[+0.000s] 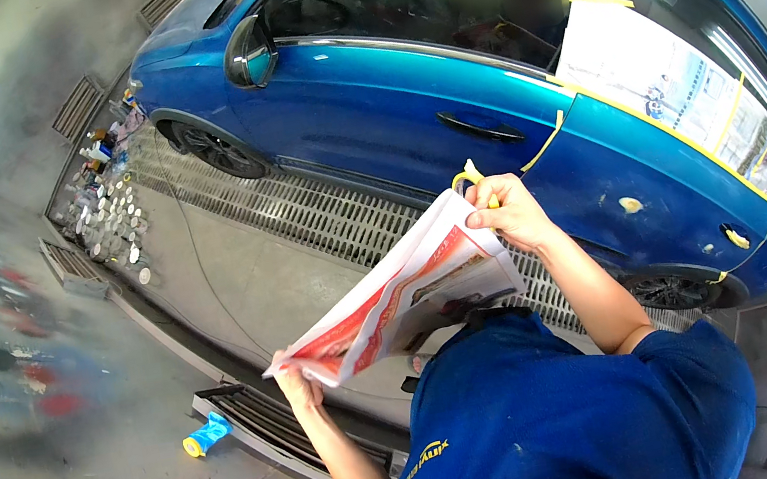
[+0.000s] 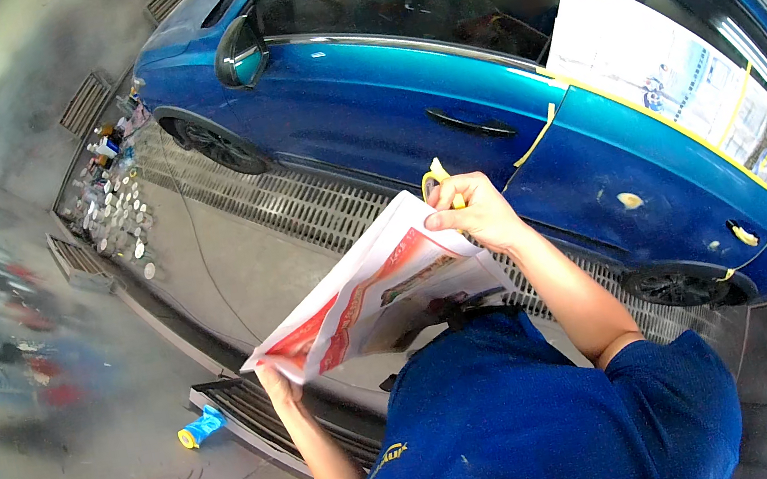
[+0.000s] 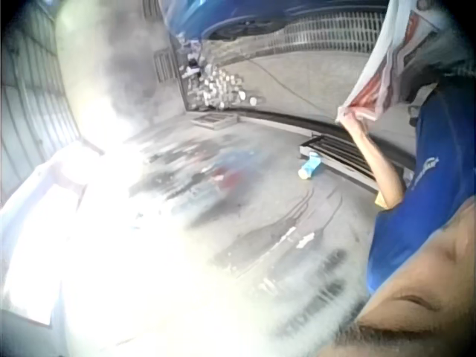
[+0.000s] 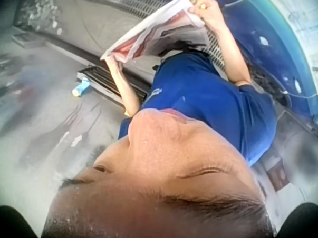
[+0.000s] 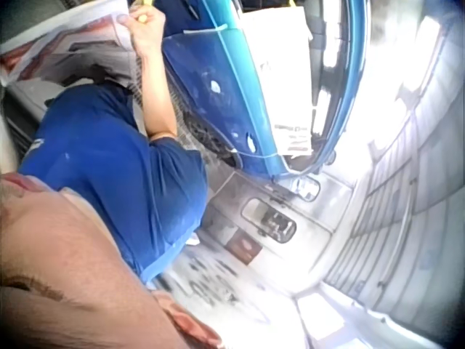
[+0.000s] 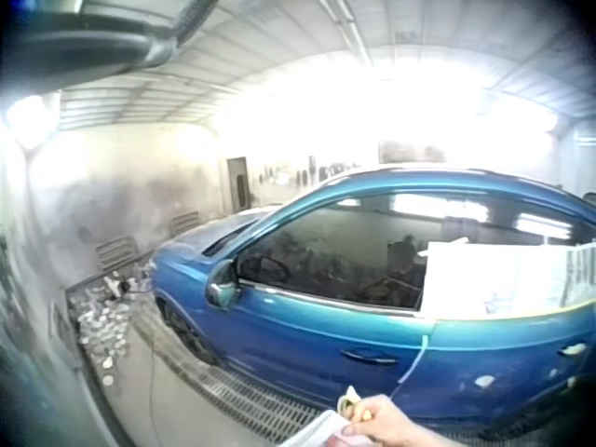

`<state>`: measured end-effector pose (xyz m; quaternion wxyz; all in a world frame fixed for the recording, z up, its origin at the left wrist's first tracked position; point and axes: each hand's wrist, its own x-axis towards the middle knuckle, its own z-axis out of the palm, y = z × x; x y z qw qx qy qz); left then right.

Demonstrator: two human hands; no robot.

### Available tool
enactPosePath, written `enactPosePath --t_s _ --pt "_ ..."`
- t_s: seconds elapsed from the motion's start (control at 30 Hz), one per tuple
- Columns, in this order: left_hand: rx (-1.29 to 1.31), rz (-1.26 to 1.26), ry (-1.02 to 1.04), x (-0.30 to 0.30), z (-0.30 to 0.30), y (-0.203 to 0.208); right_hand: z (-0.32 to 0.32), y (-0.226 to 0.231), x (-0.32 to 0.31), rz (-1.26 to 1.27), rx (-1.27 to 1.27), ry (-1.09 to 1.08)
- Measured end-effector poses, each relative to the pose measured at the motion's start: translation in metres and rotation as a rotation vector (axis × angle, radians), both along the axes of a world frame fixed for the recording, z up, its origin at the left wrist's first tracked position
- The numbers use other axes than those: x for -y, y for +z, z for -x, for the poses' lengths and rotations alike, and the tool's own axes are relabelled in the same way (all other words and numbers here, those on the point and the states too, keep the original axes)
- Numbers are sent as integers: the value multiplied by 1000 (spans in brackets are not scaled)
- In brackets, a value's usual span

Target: The person tapes sheets of newspaper onto the side and rear window of a blue car using yellow masking tape. They smooth the paper against the vehicle's surface and secure the edges with tape to cover specific areas.

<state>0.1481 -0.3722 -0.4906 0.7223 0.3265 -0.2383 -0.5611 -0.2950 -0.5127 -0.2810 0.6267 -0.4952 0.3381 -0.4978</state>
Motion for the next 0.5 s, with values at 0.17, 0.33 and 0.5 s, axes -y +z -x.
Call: enactPosePath --t_s 0.17,0.33,0.5 --pt "8 -71 -48 -31 -5 -9 4 -18 14 -63 174 -76" --pt "35 -8 -170 -15 32 48 -12 -39 38 175 -282 -466" --pt "67 -184 57 18 91 100 -31 -132 10 51 -510 -405"
